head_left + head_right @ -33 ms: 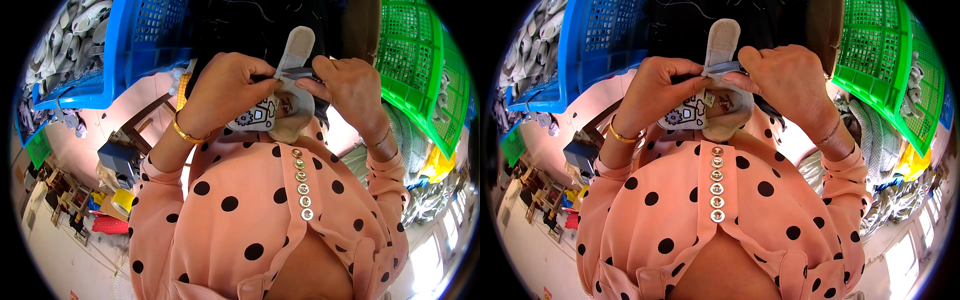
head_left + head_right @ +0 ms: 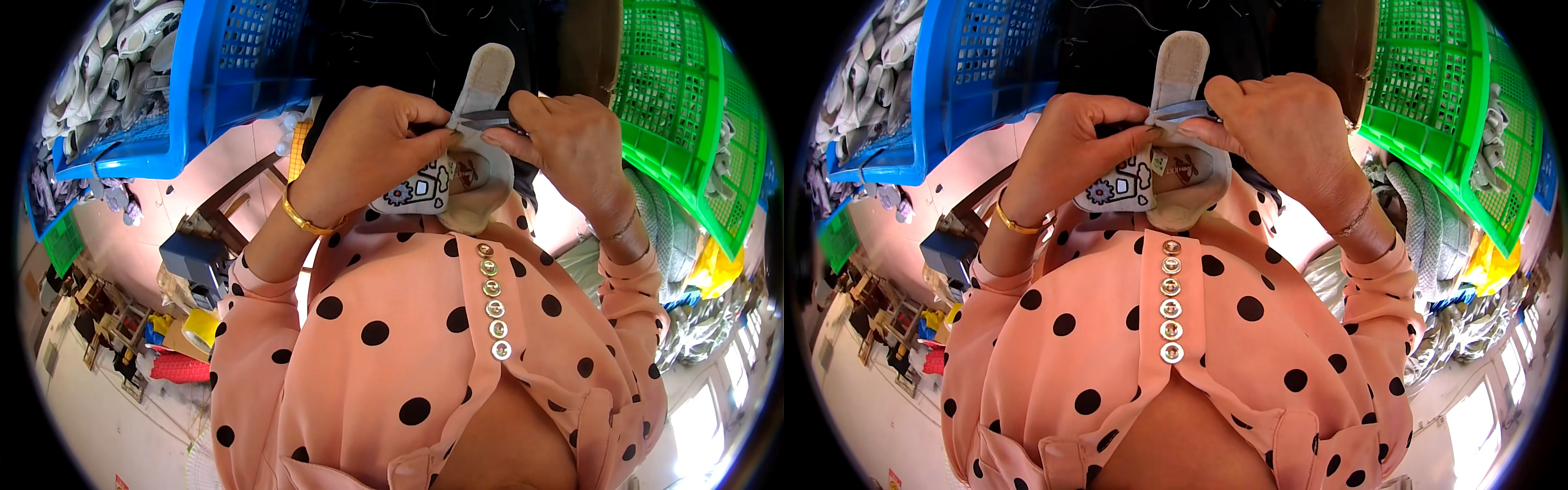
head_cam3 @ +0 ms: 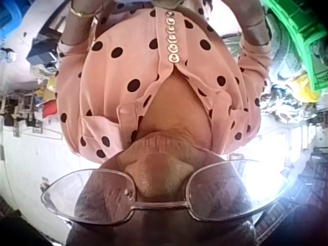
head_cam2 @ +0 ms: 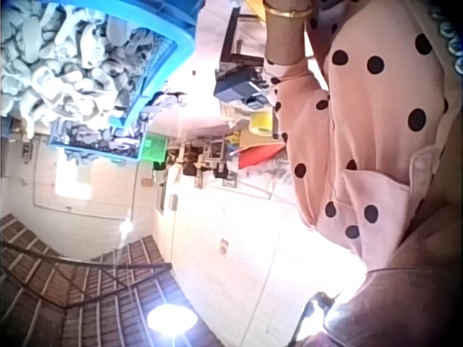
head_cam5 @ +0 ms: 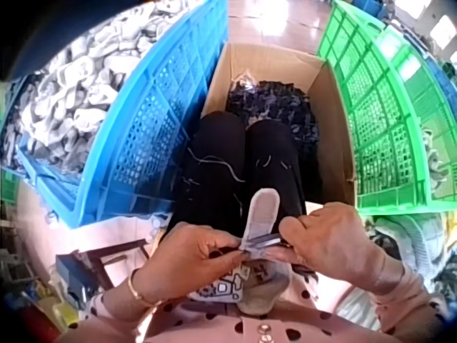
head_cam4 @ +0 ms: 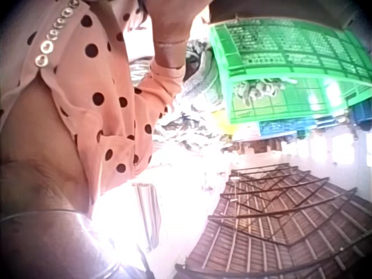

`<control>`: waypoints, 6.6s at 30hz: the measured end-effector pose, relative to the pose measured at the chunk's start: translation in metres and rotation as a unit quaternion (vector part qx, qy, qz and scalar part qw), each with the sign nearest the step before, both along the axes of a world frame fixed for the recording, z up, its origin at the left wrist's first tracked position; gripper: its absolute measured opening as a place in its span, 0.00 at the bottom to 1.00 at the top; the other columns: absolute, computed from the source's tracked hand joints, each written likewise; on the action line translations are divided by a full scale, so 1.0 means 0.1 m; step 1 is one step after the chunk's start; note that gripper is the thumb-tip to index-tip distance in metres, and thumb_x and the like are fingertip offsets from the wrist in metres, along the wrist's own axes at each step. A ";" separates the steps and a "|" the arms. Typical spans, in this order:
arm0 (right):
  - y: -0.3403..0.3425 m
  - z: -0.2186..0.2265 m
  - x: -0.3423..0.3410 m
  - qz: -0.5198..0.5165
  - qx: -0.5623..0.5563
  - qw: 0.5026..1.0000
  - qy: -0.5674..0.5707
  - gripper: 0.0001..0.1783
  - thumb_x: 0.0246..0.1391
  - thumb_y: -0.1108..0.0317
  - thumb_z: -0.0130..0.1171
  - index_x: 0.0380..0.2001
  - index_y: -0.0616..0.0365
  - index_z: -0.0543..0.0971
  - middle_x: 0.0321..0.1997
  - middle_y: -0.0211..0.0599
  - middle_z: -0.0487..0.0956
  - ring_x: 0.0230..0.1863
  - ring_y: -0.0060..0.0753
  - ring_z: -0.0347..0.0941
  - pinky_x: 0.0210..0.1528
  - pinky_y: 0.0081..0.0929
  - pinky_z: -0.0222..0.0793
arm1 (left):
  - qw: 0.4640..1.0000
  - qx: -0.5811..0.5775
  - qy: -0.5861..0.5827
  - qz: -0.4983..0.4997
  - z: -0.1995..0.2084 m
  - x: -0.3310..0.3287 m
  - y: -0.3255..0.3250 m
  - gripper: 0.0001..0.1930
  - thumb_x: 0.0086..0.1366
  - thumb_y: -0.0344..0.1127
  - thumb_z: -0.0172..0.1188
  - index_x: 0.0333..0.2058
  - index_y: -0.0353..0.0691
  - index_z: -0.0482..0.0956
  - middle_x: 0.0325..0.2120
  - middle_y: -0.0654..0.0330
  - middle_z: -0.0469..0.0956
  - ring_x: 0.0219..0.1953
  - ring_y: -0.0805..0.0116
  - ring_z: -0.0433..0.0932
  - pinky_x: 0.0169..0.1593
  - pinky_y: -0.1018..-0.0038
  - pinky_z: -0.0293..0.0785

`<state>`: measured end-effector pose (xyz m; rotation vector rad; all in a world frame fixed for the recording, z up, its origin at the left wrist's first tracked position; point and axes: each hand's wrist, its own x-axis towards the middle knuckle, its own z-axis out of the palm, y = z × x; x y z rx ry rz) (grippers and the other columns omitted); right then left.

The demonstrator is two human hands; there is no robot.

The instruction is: The person uses scissors to trim excess fabric and threads from the edges of a small white shoe or slipper. They hold the item in their left hand and carefully cut along the seams and openings with their right hand, occasionally adjusting the shoe's position to access different areas.

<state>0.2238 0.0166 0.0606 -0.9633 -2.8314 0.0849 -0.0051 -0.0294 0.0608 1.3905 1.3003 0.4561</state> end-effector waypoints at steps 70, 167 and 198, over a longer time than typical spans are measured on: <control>-0.02 -0.34 -0.24 -0.248 -0.685 0.529 0.435 0.13 0.61 0.60 0.55 0.26 0.57 0.74 0.16 0.15 0.60 0.17 0.08 0.50 0.19 0.15 0.44 | 0.948 0.312 0.053 0.029 -0.38 0.00 0.03 0.05 0.59 0.34 0.64 0.28 0.40 0.80 0.22 0.59 0.77 0.26 0.61 0.75 0.30 0.70 0.71; -0.27 -0.81 0.03 -0.243 -0.541 0.690 0.416 0.11 0.53 0.72 0.46 0.37 0.65 0.73 0.22 0.32 0.77 0.26 0.18 0.73 0.32 0.17 0.71 | 0.965 0.232 0.070 -0.100 -0.69 0.31 0.10 0.16 0.46 0.32 0.70 0.34 0.40 0.78 0.32 0.58 0.76 0.34 0.58 0.78 0.37 0.69 0.74; -0.43 -0.88 0.17 -0.362 -0.509 0.673 0.396 0.11 0.59 0.69 0.48 0.39 0.65 0.74 0.22 0.29 0.76 0.22 0.16 0.69 0.30 0.14 0.67 | 0.914 0.383 0.071 -0.113 -0.75 0.28 -0.30 0.11 0.52 0.28 0.60 0.37 0.42 0.79 0.34 0.65 0.78 0.35 0.67 0.80 0.35 0.75 0.78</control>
